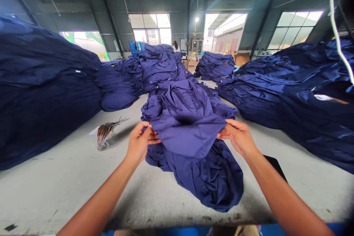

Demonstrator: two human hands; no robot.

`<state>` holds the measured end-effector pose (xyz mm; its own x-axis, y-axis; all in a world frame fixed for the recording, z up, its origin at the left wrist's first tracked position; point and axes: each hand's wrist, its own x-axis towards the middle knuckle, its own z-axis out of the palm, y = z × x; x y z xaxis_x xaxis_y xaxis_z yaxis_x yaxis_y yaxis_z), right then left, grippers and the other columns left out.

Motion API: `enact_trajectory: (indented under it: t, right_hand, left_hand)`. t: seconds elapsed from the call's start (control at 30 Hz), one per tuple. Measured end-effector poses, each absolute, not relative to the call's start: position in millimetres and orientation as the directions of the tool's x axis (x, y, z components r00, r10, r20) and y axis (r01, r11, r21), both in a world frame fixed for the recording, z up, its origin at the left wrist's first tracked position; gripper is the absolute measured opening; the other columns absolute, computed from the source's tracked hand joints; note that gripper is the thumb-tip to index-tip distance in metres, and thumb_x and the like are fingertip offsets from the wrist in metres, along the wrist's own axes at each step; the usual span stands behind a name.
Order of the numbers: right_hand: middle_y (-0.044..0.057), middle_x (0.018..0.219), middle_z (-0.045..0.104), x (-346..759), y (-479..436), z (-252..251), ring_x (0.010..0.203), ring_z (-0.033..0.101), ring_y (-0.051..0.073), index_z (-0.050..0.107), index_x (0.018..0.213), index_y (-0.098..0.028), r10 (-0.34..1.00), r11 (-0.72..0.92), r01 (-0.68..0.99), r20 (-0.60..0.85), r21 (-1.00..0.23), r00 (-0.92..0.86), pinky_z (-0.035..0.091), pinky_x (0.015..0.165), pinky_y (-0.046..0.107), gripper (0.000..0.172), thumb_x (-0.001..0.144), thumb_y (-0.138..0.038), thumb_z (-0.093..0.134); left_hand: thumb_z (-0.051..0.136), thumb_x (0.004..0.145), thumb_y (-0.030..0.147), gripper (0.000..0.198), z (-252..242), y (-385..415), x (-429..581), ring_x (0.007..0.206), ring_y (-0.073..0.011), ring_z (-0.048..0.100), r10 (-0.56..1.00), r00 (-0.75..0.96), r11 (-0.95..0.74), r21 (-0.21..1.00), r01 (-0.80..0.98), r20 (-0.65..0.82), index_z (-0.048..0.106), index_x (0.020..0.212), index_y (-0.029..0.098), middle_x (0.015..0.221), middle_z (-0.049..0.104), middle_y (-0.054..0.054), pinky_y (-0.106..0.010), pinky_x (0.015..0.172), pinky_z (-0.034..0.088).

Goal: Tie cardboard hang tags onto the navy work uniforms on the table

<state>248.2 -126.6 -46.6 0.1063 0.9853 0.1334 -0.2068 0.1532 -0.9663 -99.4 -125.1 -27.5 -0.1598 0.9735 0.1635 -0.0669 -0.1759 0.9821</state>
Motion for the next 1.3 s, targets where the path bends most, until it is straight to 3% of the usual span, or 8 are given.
enact_trajectory:
  t: [0.2,0.37,0.47,0.53,0.7,0.83,0.97,1.3]
  right_hand:
    - [-0.005,0.052,0.045,245.0,-46.5,-3.9,0.046,0.048,0.013,0.053,0.067,-0.025,0.907,0.343,-0.101,0.301,-0.934,0.294,0.045,0.049,0.03,0.042,0.072,-0.057,0.08]
    - [-0.001,0.052,0.05,239.9,40.7,6.1,0.06,0.057,0.021,0.053,0.067,-0.025,0.821,0.259,0.392,0.415,-0.883,0.391,0.046,0.059,0.032,0.038,0.087,-0.056,0.061]
    - [0.008,0.08,0.07,233.2,62.3,6.5,0.087,0.069,0.028,0.066,0.083,-0.021,0.865,0.006,0.621,0.315,-0.784,0.39,0.052,0.08,0.036,0.016,0.083,-0.037,0.066]
    - [0.014,0.11,0.072,221.9,57.5,8.7,0.103,0.07,0.031,0.069,0.11,-0.018,0.84,-0.034,0.687,0.352,-0.726,0.414,0.053,0.091,0.041,0.028,0.085,-0.029,0.063]
    - [0.015,0.153,0.052,172.9,28.8,18.2,0.147,0.042,0.033,0.056,0.147,-0.021,0.686,0.446,0.842,0.72,-0.304,-0.104,0.031,0.122,0.048,0.05,0.103,-0.041,0.044]
    - [0.009,0.168,0.036,152.7,53.8,11.5,0.159,0.019,0.036,0.044,0.159,-0.024,0.796,0.401,0.898,0.553,-0.18,-0.246,0.014,0.129,0.055,0.068,0.103,-0.061,0.037]
    - [0.005,0.171,0.03,161.7,101.4,-5.0,0.161,0.014,0.035,0.032,0.165,-0.022,0.93,0.23,0.941,0.342,-0.247,-0.138,0.011,0.13,0.055,0.073,0.105,-0.063,0.02]
    - [0.004,0.172,0.027,168.3,147.9,-32.6,0.16,0.024,0.029,0.027,0.166,-0.022,0.988,0.14,0.854,0.015,-0.502,-0.153,0.013,0.131,0.05,0.086,0.101,-0.073,0.005]
  left_hand:
    - [0.074,0.083,0.052,0.038,22.4,-39.0,-79.6,0.081,-0.0165,0.075,0.876,-0.232,-0.467,0.864,-0.188,0.423,0.049,0.096,0.027,0.079,0.07,0.003,-0.037,0.085,0.062]
    - [0.064,0.09,0.062,0.063,25.5,31.0,-58.6,0.147,-0.0285,0.049,0.717,0.086,-0.67,0.648,0.363,0.692,0.047,0.141,0.03,0.152,0.056,-0.013,-0.051,0.12,0.039]
    - [0.057,0.091,0.068,0.07,24.0,58.3,-54.9,0.159,-0.0394,0.023,0.809,0.346,-0.547,0.391,0.74,0.476,0.048,0.151,0.033,0.169,0.036,-0.007,-0.066,0.126,0.015]
    - [0.046,0.095,0.072,0.068,24.6,71.2,-51.7,0.159,-0.0439,0.018,0.905,0.315,-0.396,0.295,0.87,0.285,0.051,0.151,0.035,0.17,0.034,-0.004,-0.074,0.123,0.008]
    - [0.025,0.099,0.072,0.075,27.8,88.4,-26.7,0.158,-0.0427,0.022,0.959,0.176,-0.218,0.176,0.96,0.224,0.055,0.146,0.021,0.157,0.052,-0.017,-0.071,0.124,0.006]
    - [0.024,0.099,0.071,0.084,23.5,97.4,-11.4,0.152,-0.0402,0.037,0.949,0.129,-0.201,0.235,0.951,0.289,0.043,0.151,0.008,0.148,0.057,-0.028,-0.056,0.124,0.026]
    - [0.031,0.096,0.076,0.083,11.9,113.6,-23.9,0.139,-0.0407,0.054,0.959,0.086,-0.173,0.32,0.932,0.27,0.036,0.159,0.023,0.153,0.053,-0.022,-0.053,0.113,0.042]
    - [0.013,0.084,0.091,0.1,-7.4,153.8,-45.6,0.151,-0.0432,0.037,0.999,-0.001,-0.017,0.346,0.938,0.051,0.043,0.159,0.032,0.163,0.042,-0.017,-0.062,0.119,0.032]
